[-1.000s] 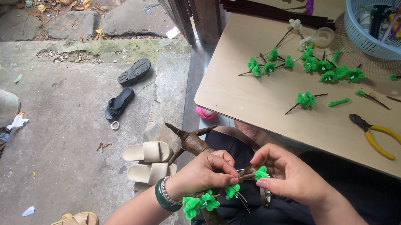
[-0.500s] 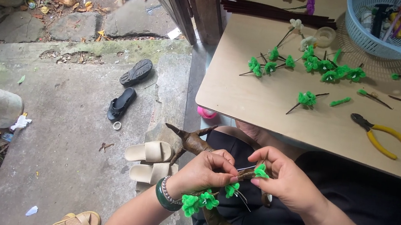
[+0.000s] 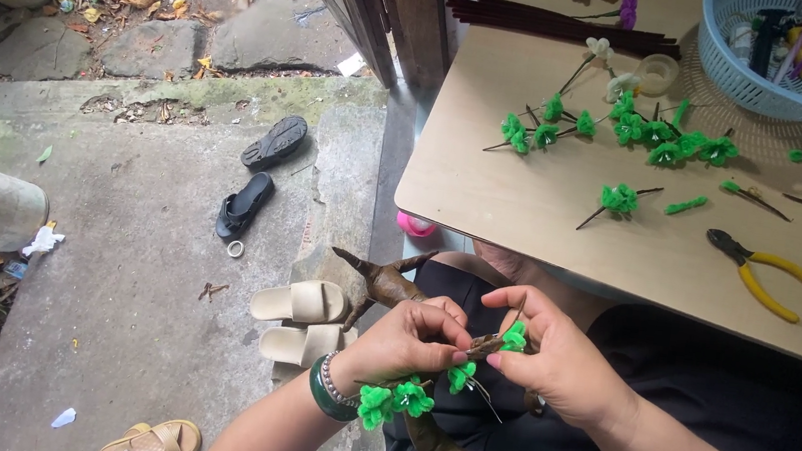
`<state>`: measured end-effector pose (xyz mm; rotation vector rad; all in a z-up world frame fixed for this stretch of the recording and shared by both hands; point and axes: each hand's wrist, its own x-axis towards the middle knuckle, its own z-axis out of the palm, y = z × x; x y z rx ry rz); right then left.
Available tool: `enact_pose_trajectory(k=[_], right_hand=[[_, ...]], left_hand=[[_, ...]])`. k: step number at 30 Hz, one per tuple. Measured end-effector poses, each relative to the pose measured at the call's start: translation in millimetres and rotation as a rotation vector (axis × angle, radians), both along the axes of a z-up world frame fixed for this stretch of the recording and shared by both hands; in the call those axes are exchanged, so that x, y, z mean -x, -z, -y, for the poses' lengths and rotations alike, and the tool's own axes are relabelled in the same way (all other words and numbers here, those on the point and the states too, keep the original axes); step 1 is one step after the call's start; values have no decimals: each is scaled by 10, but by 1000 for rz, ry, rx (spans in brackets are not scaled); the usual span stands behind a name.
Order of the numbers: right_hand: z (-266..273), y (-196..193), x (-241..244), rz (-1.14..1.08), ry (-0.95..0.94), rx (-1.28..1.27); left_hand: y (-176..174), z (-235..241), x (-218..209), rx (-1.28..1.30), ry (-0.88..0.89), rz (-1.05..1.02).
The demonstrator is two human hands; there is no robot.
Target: Assembling an artificial tree by attaching green leaf clusters to a brown branch structure using wire twisting and tape.
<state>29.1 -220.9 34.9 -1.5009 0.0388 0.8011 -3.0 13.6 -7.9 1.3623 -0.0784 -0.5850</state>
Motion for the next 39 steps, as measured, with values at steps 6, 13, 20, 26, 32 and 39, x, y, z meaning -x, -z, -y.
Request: enact_pose_trajectory(k=[6, 13, 20, 26, 32, 39], right_hand=[[89, -10, -69, -27, -97, -13], [576, 233, -532, 76, -437, -391], [361, 74, -894, 502, -567, -91], [102, -205, -1010, 880, -721, 61], [44, -562, -896, 1315, -816, 206], [206, -951, -516, 1840, -896, 401]], left_hand=[[-10, 29, 2, -3, -34, -34], [-24, 141, 4, 42, -60, 93], [-231, 252, -27, -22, 5, 81], [-183, 293, -80, -58, 52, 59], [-141, 301, -80, -64, 47, 23], [-289, 343, -157, -91, 59, -224]])
